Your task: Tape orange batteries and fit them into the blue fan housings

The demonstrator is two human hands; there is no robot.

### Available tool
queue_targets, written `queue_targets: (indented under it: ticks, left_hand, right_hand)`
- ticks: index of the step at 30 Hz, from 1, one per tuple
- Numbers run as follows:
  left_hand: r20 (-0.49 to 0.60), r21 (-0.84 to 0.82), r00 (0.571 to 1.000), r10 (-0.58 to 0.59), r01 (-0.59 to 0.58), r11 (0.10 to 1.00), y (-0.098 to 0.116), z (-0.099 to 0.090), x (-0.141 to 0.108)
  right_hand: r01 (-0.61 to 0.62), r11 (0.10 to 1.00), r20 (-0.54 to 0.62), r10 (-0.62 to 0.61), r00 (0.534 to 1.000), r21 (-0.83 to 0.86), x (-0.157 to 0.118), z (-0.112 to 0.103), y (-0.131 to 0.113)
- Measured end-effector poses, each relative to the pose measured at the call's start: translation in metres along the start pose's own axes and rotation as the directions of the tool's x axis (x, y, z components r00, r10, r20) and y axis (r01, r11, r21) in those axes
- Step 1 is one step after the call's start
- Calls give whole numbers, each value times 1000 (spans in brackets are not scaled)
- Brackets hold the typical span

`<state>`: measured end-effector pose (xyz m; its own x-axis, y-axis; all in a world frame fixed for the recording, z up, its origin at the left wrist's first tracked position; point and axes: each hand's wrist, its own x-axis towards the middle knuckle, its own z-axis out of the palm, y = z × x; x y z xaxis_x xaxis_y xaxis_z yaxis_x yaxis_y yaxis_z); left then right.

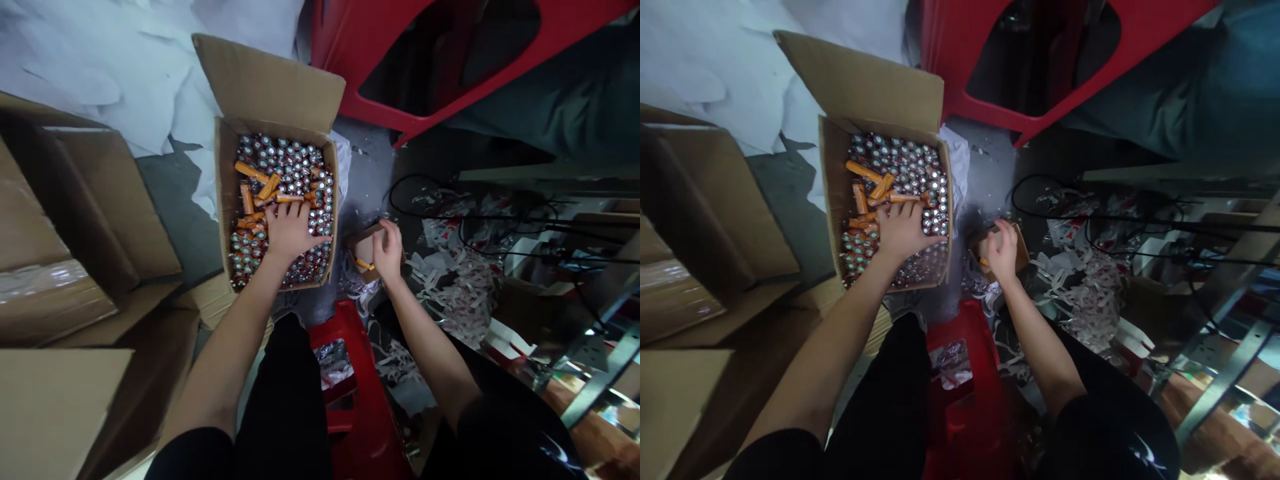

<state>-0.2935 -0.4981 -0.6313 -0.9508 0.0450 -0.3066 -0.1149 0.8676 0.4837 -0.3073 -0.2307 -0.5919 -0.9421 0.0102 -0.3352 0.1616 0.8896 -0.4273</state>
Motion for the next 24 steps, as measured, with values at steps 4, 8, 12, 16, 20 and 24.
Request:
queue_targets:
  ticks: [4,8,12,16,20,24]
  left_hand:
    - [4,15,1000,-11,11,1000,3,3,0]
    - [18,17,999,26,-27,999,-6,0,6]
    - [20,1,999,30,-30,1000,-17,-2,16]
    - [25,-6,999,38,-38,999,-27,-2,26]
    - [17,-30,998,62,-61,998,-34,-3,37]
    - [7,-47,998,59,-59,997,-32,-4,32]
  right_hand:
    - [581,805,167,-561,811,-117,60,18,-91]
    - [758,617,378,-663,646,-212,114,50,-135]
    - [798,559,463,-660,592,-223,135,76,-141]
    - [771,587,418,-653,632,-248,143,88,-147]
    - [763,578,398,-653,645,-288,155,96,-153]
    - [783,568,449,-648,615,-253,157,90,-151]
